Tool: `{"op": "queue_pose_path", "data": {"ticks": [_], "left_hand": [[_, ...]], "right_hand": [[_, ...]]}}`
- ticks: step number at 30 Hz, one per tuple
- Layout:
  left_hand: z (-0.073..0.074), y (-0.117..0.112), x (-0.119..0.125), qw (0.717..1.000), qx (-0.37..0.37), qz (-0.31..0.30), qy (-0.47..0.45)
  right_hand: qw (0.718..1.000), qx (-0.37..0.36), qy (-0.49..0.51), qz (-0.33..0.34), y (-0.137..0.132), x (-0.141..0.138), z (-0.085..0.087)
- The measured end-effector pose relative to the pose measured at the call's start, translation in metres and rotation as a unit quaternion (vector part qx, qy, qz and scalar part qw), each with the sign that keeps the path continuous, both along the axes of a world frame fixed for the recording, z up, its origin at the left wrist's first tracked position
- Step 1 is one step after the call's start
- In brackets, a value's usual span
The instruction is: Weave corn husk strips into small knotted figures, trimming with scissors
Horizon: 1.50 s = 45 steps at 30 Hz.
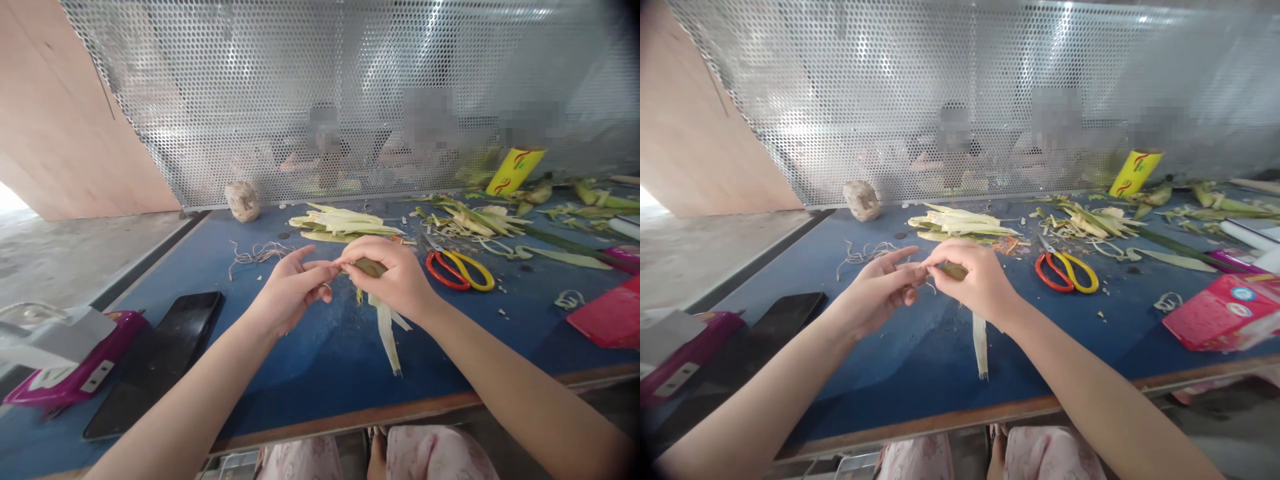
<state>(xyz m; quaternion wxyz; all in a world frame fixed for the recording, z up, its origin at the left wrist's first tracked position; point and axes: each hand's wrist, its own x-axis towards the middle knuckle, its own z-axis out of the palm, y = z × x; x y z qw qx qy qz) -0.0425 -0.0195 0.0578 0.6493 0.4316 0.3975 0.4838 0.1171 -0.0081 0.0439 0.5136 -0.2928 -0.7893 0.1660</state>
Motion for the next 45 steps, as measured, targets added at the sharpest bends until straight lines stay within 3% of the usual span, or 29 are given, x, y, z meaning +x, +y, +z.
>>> {"op": "queue_pose_path", "data": {"ticks": [6, 11, 19, 45], "left_hand": [[0.005, 0.000, -0.002, 0.995, -0.066, -0.065, -0.036], [0.004, 0.001, -0.003, 0.995, -0.072, -0.042, -0.049], [0.003, 0.005, -0.005, 0.993, -0.081, -0.062, -0.051], [0.004, 0.003, -0.004, 0.993, -0.104, -0.054, -0.028]], "right_hand": [[0.999, -0.001, 0.032, 0.013, -0.002, 0.000, 0.001], [1.000, 0.017, 0.020, -0.009, -0.001, -0.001, -0.001], [0.999, 0.033, -0.001, -0.009, 0.000, 0.002, 0.000], [0.989, 0.121, -0.072, 0.055, 0.004, 0.011, 0.004]]}}
